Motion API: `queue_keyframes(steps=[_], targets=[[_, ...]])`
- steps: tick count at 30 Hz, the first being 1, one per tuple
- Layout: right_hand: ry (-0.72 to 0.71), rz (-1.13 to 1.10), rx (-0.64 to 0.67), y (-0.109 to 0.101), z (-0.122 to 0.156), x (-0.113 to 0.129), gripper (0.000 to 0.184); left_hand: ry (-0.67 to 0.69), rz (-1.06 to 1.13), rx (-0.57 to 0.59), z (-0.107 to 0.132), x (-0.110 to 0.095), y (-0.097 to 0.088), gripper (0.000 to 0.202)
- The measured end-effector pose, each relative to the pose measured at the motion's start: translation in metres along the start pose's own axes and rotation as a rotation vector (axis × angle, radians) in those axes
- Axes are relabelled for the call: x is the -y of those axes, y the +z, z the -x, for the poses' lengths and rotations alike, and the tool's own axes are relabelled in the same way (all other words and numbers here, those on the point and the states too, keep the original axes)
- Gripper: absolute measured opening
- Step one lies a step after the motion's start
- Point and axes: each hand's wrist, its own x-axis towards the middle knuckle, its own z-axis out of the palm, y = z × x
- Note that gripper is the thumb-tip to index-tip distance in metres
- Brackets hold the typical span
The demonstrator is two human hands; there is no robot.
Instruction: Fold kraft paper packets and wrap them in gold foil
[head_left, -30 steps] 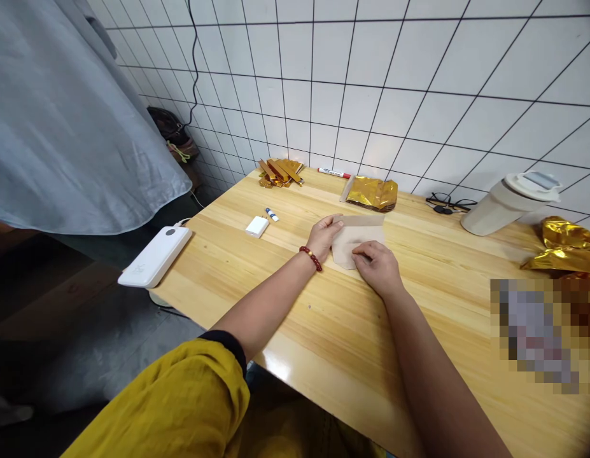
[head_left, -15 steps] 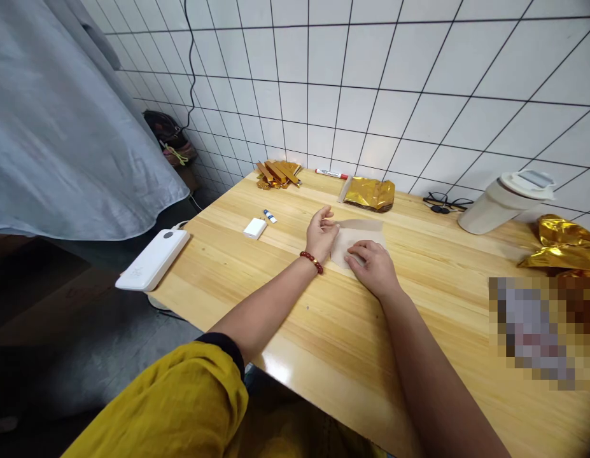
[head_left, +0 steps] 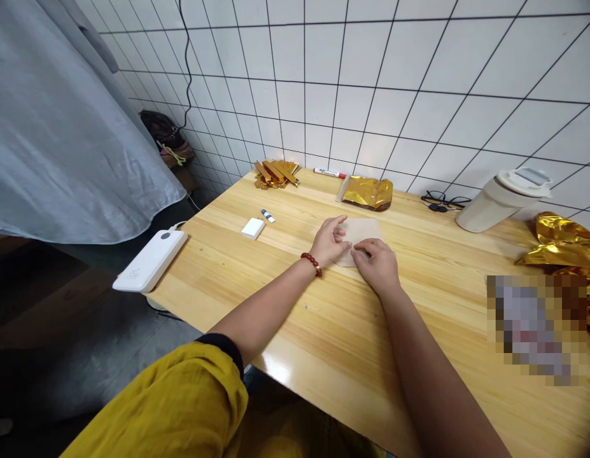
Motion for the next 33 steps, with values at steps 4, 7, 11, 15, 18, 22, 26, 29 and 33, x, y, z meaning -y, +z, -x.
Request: queue_keyframes(steps=[4,7,11,15,18,22,26,29,33], targets=[[0.174,0.121,-0.036,-0.005,0.000,0.003,0.023,-0.080,0.009,0.003,-0.003,0.003,-0.001,0.074],[0.229,0.220,-0.027,-0.010,0.002,0.008,0.027,-0.087,0.022,-0.020,-0.003,0.003,-0.001,0.067],[0.225,0.255,-0.026,-0.014,0.003,0.010,0.027,-0.084,0.059,-0.102,-0.004,0.004,-0.001,0.055],[0.313,0.075,-0.136,-0.014,0.000,-0.004,0.031,-0.022,0.052,-0.213,-0.006,0.004,-0.004,0.049],[0.385,-0.118,-0.244,-0.012,-0.002,-0.012,0.032,0.006,0.011,-0.286,-0.007,0.005,-0.007,0.048],[0.364,-0.036,-0.199,-0.012,-0.001,-0.010,0.025,-0.011,-0.059,-0.276,-0.008,0.007,-0.008,0.048],[0.332,0.101,-0.102,-0.013,0.001,-0.004,0.023,0.043,-0.177,-0.201,-0.006,0.003,-0.009,0.047],[0.325,0.116,-0.098,-0.013,0.001,-0.004,0.025,0.056,-0.235,-0.195,-0.004,-0.001,-0.010,0.047],[0.302,0.108,-0.096,-0.012,0.002,-0.007,0.026,0.037,-0.323,-0.190,-0.003,-0.006,-0.010,0.048]])
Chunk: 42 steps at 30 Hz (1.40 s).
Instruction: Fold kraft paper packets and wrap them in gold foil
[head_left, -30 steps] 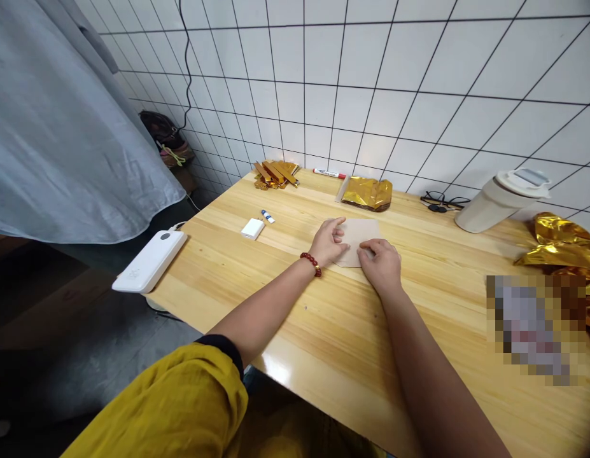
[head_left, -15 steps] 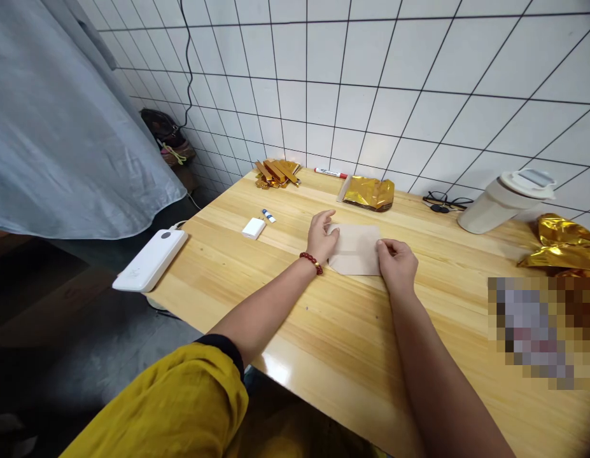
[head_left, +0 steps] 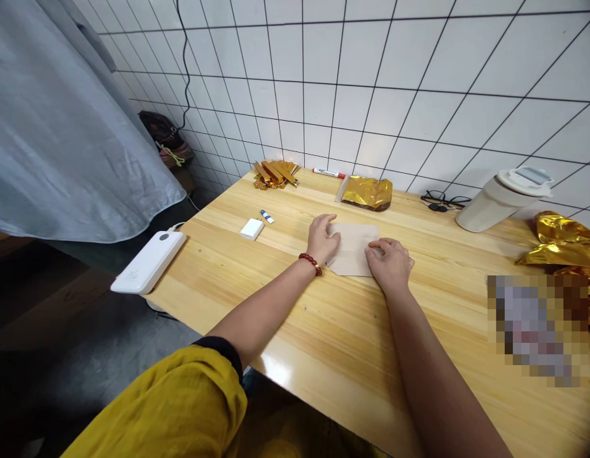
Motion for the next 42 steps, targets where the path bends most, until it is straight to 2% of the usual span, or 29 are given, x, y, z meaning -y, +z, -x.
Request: queue_keyframes(steps=[8,13,23,29,33,36,39,42], targets=[[-0.028,0.001,-0.021,0.000,0.001,0.000,0.025,-0.086,-0.305,0.083,0.009,-0.011,-0.001,0.061],[-0.043,0.005,0.007,-0.002,0.002,0.004,0.023,-0.078,-0.347,0.110,0.010,-0.012,-0.002,0.065],[-0.104,0.005,0.062,-0.002,0.002,0.008,0.022,-0.041,-0.393,0.145,0.010,-0.012,-0.001,0.056],[-0.324,-0.050,0.104,0.001,0.005,0.008,0.014,0.105,-0.462,0.148,0.016,-0.015,-0.002,0.049],[-0.240,-0.026,0.053,0.005,0.004,0.005,0.021,0.285,-0.465,0.184,0.020,-0.017,-0.004,0.036],[-0.166,0.024,0.014,0.007,0.003,0.002,0.028,0.390,-0.396,0.263,0.020,-0.018,-0.004,0.026],[-0.142,0.049,0.000,0.007,0.003,0.001,0.030,0.421,-0.336,0.400,0.020,-0.017,-0.003,0.017],[-0.140,0.054,-0.011,0.006,0.003,0.002,0.031,0.447,-0.344,0.457,0.020,-0.016,-0.002,0.017]])
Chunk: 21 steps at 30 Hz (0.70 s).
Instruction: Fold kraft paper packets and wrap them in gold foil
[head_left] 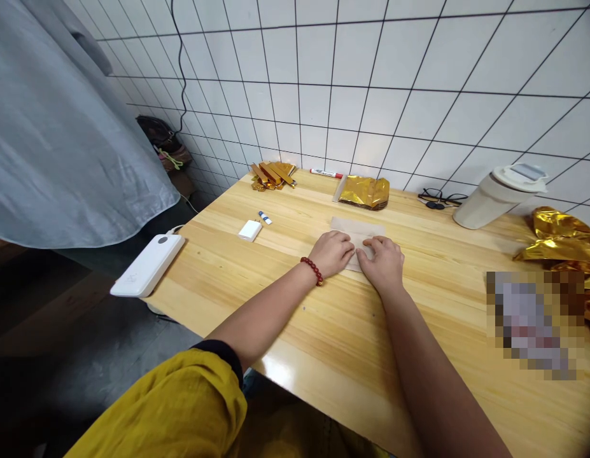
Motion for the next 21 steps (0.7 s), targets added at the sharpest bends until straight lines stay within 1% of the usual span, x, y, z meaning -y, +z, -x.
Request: queue_keyframes(steps=[4,8,12,16,18,21], targets=[[-0.046,-0.030,0.017,-0.0007,0.0002,0.0014,0.024,0.038,-0.046,0.008,-0.0001,0.0002,-0.0005,0.022],[-0.137,-0.089,0.050,-0.0022,-0.0005,0.0028,0.015,0.011,-0.077,0.015,0.0003,-0.0021,-0.0020,0.023],[-0.244,-0.168,0.120,-0.0044,-0.0017,0.0033,0.016,-0.010,-0.158,0.042,0.0011,-0.0060,-0.0043,0.026],[-0.323,-0.260,0.182,-0.0060,-0.0018,0.0042,0.019,-0.050,-0.163,0.043,0.0019,-0.0066,-0.0055,0.024],[-0.332,-0.286,0.171,-0.0062,-0.0013,0.0047,0.019,-0.081,-0.184,0.035,0.0022,-0.0055,-0.0054,0.024],[-0.257,-0.264,0.118,-0.0060,-0.0007,0.0046,0.020,-0.151,-0.223,0.006,0.0025,-0.0037,-0.0048,0.023]])
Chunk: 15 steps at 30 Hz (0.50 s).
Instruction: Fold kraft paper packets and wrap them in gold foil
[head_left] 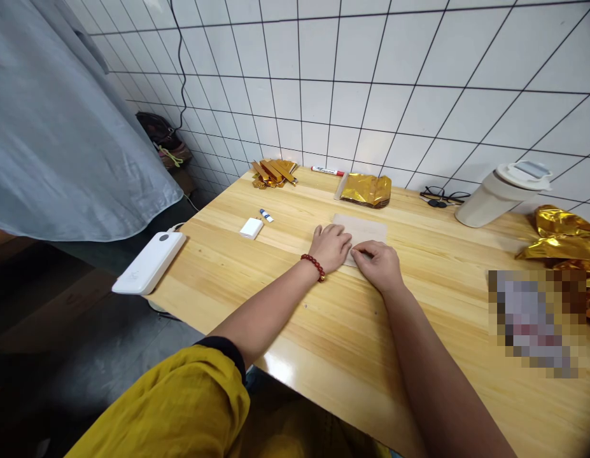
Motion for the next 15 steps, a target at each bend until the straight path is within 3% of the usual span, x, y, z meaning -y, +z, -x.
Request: queue_keyframes(steps=[5,8,11,15], targets=[[0.213,0.199,-0.080,0.0001,0.0004,-0.0002,0.022,-0.085,-0.011,-0.002,0.0005,-0.0010,-0.0007,0.024],[0.329,0.312,-0.099,0.0009,0.0006,0.0007,0.035,-0.130,-0.052,0.002,0.0014,-0.0028,-0.0018,0.027],[0.356,0.364,-0.077,0.0021,0.0006,0.0007,0.046,-0.156,-0.087,0.012,0.0022,-0.0041,-0.0022,0.029],[0.340,0.395,-0.051,0.0038,0.0004,-0.0011,0.047,-0.173,-0.101,0.023,0.0020,-0.0046,-0.0029,0.031]])
